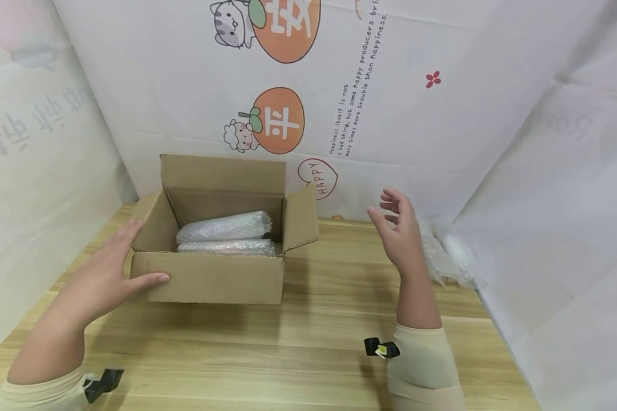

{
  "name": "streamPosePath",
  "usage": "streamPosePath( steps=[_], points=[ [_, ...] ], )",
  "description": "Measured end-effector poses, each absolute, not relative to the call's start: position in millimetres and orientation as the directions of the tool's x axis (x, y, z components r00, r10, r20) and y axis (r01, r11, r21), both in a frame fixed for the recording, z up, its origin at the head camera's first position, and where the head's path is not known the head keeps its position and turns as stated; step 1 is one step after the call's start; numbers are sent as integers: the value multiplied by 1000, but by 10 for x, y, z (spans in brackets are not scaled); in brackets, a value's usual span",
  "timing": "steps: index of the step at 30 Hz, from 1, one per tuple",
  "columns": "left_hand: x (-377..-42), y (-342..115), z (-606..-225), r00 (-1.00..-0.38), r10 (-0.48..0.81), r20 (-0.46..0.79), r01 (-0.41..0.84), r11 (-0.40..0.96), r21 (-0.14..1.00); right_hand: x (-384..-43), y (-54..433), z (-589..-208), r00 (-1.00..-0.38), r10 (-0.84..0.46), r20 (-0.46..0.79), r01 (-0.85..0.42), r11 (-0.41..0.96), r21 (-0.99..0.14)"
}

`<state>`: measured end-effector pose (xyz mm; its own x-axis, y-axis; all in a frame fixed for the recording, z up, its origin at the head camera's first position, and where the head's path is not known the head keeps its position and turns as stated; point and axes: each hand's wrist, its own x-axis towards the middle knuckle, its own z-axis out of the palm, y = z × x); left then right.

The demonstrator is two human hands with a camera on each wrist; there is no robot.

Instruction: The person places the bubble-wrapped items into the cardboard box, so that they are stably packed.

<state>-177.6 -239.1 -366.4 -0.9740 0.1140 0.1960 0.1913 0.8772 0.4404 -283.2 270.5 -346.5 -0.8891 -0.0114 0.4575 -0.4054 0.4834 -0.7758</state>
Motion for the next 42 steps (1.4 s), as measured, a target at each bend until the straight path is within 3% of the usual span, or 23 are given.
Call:
streamPosePath(
  steps=[20,30,42],
  points=[
    [-1747,-2376,-3703,-981,98,167,164,879,448,-2806,3304,-3942,-900,202,386,-200,596,-778],
    [-1751,-2391,-3691,-982,93,163,158,878,452,-2930,3530,-4153,-936,203,288,-49,735,-676],
    [-1777,-2390,-3668,-979,107,174,175,878,445,-3021,3679,-4385,-977,200,79,125,826,-549]
  ],
)
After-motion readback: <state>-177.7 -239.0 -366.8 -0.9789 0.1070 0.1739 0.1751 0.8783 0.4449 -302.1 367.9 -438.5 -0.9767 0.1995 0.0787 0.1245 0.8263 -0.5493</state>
